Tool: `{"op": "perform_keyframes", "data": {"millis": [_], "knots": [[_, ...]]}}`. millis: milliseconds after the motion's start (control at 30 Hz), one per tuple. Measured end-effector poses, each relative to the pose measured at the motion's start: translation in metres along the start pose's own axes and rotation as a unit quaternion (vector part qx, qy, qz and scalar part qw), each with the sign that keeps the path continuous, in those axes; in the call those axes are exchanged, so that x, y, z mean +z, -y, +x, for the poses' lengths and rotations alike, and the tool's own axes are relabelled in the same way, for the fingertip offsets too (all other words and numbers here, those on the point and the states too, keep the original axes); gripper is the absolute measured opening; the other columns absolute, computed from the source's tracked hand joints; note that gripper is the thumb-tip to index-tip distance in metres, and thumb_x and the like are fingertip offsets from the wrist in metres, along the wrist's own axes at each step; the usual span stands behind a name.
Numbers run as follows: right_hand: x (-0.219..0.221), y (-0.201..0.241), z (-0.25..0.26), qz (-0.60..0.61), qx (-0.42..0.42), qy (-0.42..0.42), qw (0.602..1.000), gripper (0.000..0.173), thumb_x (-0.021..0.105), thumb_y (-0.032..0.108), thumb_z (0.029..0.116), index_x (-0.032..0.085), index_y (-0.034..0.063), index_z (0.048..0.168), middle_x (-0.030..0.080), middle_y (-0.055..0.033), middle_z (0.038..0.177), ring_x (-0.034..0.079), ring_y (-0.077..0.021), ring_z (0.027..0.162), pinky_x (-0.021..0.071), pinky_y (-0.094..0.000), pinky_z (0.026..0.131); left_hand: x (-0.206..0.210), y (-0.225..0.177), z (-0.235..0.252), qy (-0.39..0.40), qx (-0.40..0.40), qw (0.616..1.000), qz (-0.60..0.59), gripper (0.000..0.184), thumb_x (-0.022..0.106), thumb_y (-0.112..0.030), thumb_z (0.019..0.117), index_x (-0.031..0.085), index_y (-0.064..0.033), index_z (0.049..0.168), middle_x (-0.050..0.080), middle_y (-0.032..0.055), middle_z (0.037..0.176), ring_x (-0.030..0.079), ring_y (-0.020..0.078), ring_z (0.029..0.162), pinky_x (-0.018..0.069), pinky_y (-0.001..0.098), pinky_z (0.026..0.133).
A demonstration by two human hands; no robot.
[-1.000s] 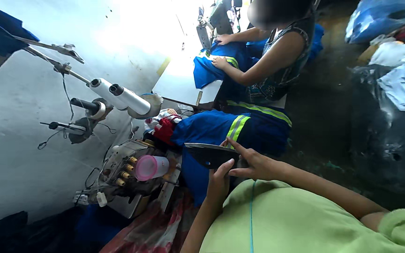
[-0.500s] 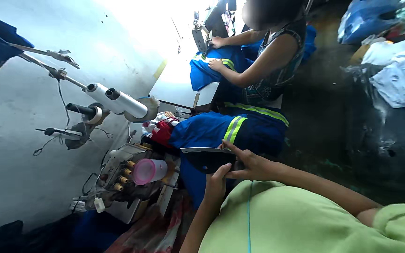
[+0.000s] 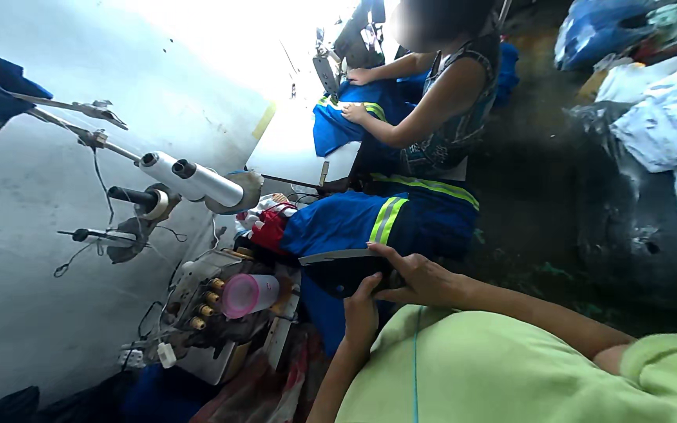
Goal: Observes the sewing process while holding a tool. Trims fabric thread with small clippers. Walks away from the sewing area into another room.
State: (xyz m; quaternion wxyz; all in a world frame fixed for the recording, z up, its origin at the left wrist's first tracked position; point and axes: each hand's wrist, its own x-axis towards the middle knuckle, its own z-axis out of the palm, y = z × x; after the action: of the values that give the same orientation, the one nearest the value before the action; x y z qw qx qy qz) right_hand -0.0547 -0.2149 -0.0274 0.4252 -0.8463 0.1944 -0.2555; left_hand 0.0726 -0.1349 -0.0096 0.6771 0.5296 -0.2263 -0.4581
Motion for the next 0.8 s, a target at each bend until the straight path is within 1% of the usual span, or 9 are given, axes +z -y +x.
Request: {"op": "perform_keyframes", "data": {"millis": [67, 133, 167, 333, 400, 500, 567, 700, 800], "knots": [[-0.001, -0.003, 0.001, 0.005, -0.005, 0.006, 1.0, 0.077, 0.069, 0.035, 0.0957, 0.036, -0.0065, 0.152, 0.068, -0.0181, 0.081, 0.066, -0.0284, 0.068, 0.0559, -0.0443, 0.069, 0.0, 0.001, -0.001, 0.008, 0.009, 1.0, 0.015, 0.02, 0.051, 0.009, 0.0886, 0.064, -0.0051, 0.094, 0.074, -0.0027, 0.083, 0.072, 0.0049, 0.081, 0.0604, 0.025, 0.079], [-0.002, -0.007, 0.001, 0.028, -0.005, 0.028, 0.999, 0.082, 0.07, 0.033, 0.0953, 0.03, -0.0069, 0.155, 0.069, -0.0223, 0.093, 0.067, -0.0297, 0.074, 0.0566, -0.0455, 0.073, -0.003, 0.0, -0.002, 0.029, 0.003, 0.999, 0.036, 0.018, 0.052, 0.007, 0.0876, 0.064, -0.0046, 0.095, 0.074, -0.0032, 0.084, 0.071, 0.0038, 0.083, 0.0597, 0.025, 0.081], [-0.001, -0.007, 0.001, 0.044, -0.001, 0.039, 0.998, 0.086, 0.071, 0.031, 0.0946, 0.026, -0.0069, 0.157, 0.069, -0.0233, 0.095, 0.068, -0.0301, 0.075, 0.0569, -0.046, 0.074, -0.005, 0.0, -0.003, 0.04, -0.007, 0.998, 0.044, 0.018, 0.052, 0.006, 0.0877, 0.065, -0.0041, 0.095, 0.073, -0.003, 0.084, 0.071, 0.0036, 0.083, 0.0593, 0.025, 0.082], [-0.008, 0.002, 0.002, 0.087, 0.043, 0.061, 0.993, 0.093, 0.076, 0.025, 0.0909, 0.021, -0.0037, 0.159, 0.068, -0.0241, 0.092, 0.068, -0.0316, 0.077, 0.0571, -0.0478, 0.076, -0.003, -0.004, -0.004, 0.036, -0.012, 0.996, 0.078, 0.019, 0.051, 0.005, 0.0872, 0.066, -0.0055, 0.09, 0.073, -0.0052, 0.079, 0.07, 0.0015, 0.077, 0.0594, 0.0225, 0.078], [-0.009, 0.003, 0.002, 0.094, 0.037, 0.065, 0.993, 0.093, 0.077, 0.024, 0.0908, 0.021, -0.004, 0.159, 0.068, -0.0257, 0.098, 0.069, -0.032, 0.079, 0.0571, -0.0475, 0.078, -0.008, -0.002, -0.004, 0.047, -0.002, 0.995, 0.094, 0.017, 0.053, 0.004, 0.087, 0.067, -0.0053, 0.089, 0.073, -0.0053, 0.079, 0.07, 0.0017, 0.078, 0.0594, 0.0232, 0.078], [-0.008, 0.002, -0.001, 0.086, 0.016, 0.049, 0.995, 0.088, 0.076, 0.023, 0.091, 0.025, -0.0039, 0.158, 0.066, -0.0272, 0.115, 0.07, -0.0333, 0.086, 0.0574, -0.0474, 0.08, -0.011, 0.001, -0.002, 0.051, 0.026, 0.994, 0.096, 0.017, 0.056, 0.004, 0.0858, 0.068, -0.0066, 0.088, 0.074, -0.0069, 0.079, 0.071, 0.0007, 0.079, 0.0597, 0.0226, 0.079], [-0.008, 0.003, -0.002, 0.076, 0.015, 0.039, 0.996, 0.086, 0.076, 0.024, 0.0915, 0.028, -0.0032, 0.157, 0.066, -0.0273, 0.118, 0.07, -0.0346, 0.087, 0.0574, -0.0489, 0.08, -0.009, 0.003, -0.002, 0.041, 0.039, 0.994, 0.088, 0.018, 0.056, 0.004, 0.0845, 0.069, -0.0077, 0.087, 0.074, -0.0069, 0.079, 0.071, 0.0005, 0.079, 0.0599, 0.0227, 0.079], [-0.006, 0.001, -0.002, 0.043, -0.005, 0.023, 0.999, 0.083, 0.075, 0.027, 0.0922, 0.03, -0.0033, 0.156, 0.068, -0.0255, 0.105, 0.069, -0.0329, 0.076, 0.0575, -0.0476, 0.073, -0.005, 0.002, -0.002, 0.015, 0.031, 0.996, 0.088, 0.016, 0.056, 0.004, 0.086, 0.068, -0.0049, 0.089, 0.074, -0.0057, 0.079, 0.071, 0.001, 0.079, 0.0596, 0.0221, 0.079], [-0.004, 0.001, -0.002, 0.034, -0.004, 0.019, 0.999, 0.084, 0.075, 0.028, 0.0921, 0.031, -0.0039, 0.156, 0.069, -0.025, 0.098, 0.068, -0.0333, 0.073, 0.0572, -0.0478, 0.072, -0.001, 0.002, -0.001, 0.002, 0.035, 0.997, 0.071, 0.016, 0.056, 0.005, 0.0872, 0.067, -0.0031, 0.093, 0.074, -0.0045, 0.081, 0.071, 0.0023, 0.081, 0.0601, 0.023, 0.08]]}}
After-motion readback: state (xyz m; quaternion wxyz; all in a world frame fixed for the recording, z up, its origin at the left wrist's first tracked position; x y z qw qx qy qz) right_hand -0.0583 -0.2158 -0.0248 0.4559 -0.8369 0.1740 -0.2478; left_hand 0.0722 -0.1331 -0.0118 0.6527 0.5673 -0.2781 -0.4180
